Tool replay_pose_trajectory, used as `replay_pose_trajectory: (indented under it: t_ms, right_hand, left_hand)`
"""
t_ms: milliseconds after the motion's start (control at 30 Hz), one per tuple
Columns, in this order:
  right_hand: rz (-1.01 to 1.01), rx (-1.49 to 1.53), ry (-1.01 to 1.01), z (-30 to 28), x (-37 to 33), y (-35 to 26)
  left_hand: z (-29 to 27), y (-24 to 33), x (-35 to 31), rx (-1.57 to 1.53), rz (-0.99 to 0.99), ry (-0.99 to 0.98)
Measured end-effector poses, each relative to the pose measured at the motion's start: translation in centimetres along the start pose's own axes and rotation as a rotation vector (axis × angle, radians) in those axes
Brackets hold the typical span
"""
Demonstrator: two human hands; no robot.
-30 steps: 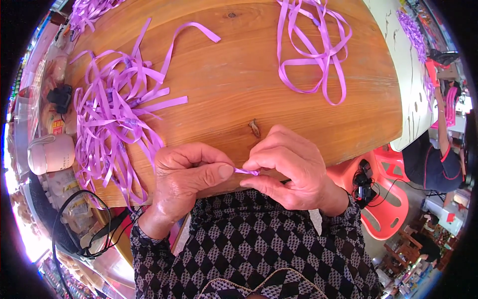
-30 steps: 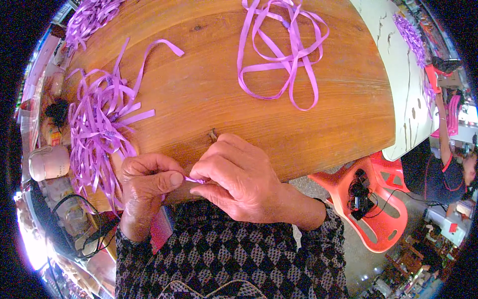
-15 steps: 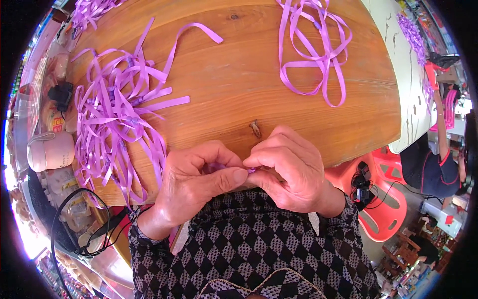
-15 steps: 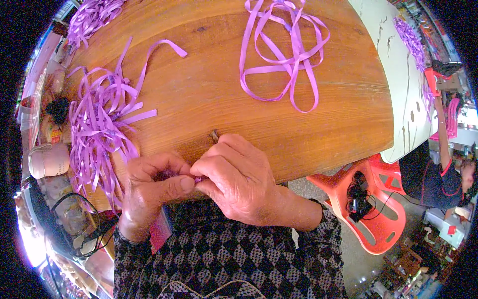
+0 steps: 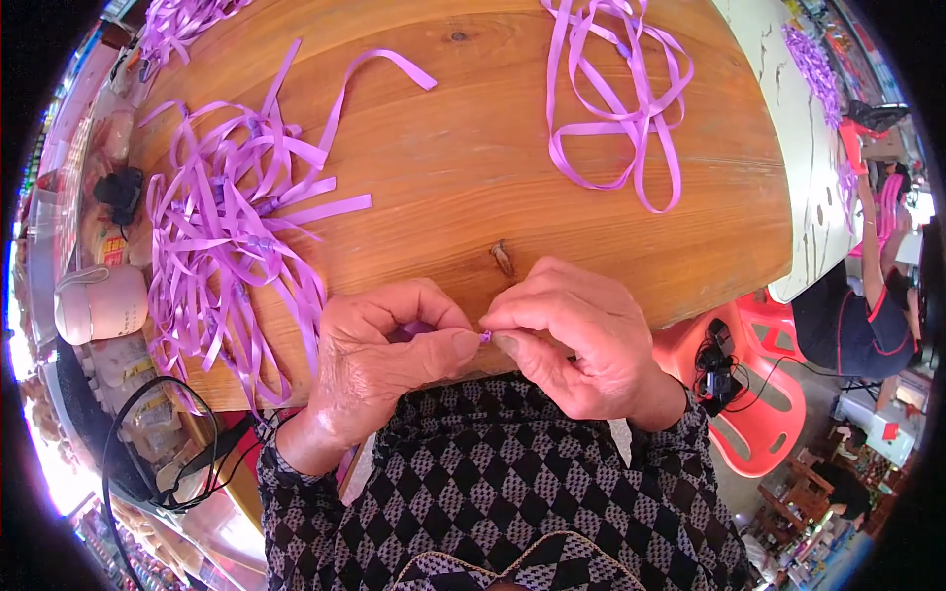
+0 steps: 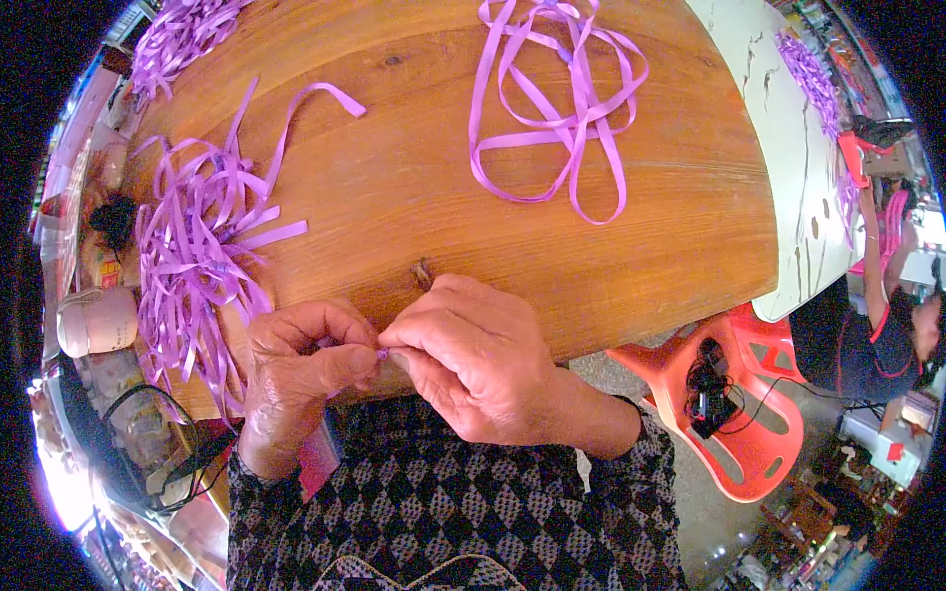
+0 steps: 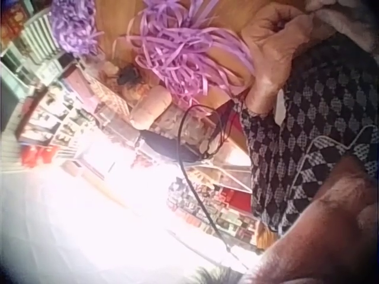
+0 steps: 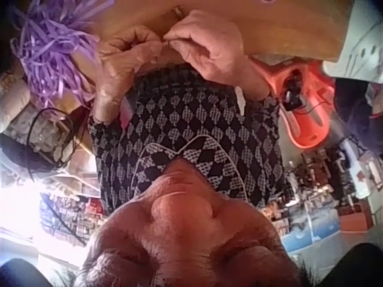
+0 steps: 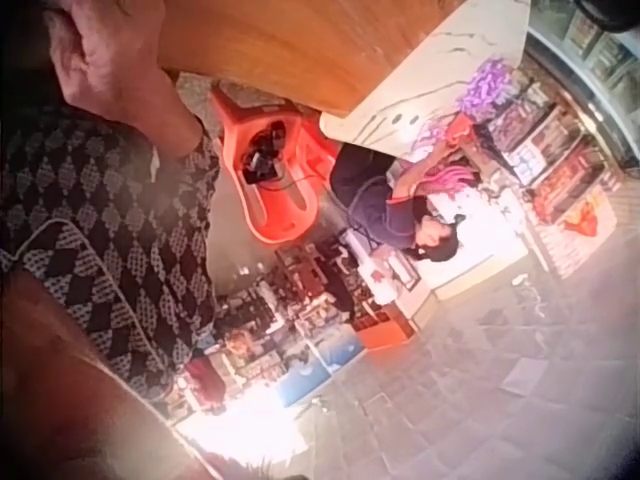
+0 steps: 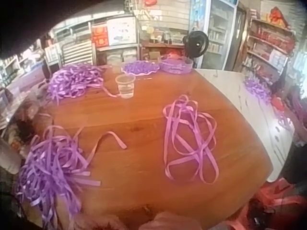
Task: The person ties knots in purple ribbons by hand, handling them one at a time. They pick up a ribbon from a pile, form a knot, and then set it aside on the wooden table.
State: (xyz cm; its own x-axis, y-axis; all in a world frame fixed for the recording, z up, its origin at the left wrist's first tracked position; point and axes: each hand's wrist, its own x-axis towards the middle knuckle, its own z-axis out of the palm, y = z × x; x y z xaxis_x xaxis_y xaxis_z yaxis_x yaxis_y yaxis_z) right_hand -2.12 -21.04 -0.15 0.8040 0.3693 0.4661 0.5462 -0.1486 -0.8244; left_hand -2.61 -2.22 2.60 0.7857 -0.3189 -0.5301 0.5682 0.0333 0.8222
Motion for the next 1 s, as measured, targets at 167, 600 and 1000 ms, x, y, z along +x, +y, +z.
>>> replay_pose_trajectory:
  t_ms: [167, 600, 1000]
  right_hand:
    - [-0.046, -0.081, 0.045, 0.8, -0.2, 0.3]
    - [0.041, -0.007, 0.086, 0.3, 0.0, 0.3]
    - [-0.141, -0.006, -0.030, 0.5, -0.2, -0.3]
  left_hand:
    - [0.1, -0.1, -0.2, 0.005, -0.013, 0.001]
    - [-0.2, -0.9, -0.3, 0.011, 0.098, -0.019]
    - [-0.5, -2.0, -0.1, 0.046, 0.215, -0.161]
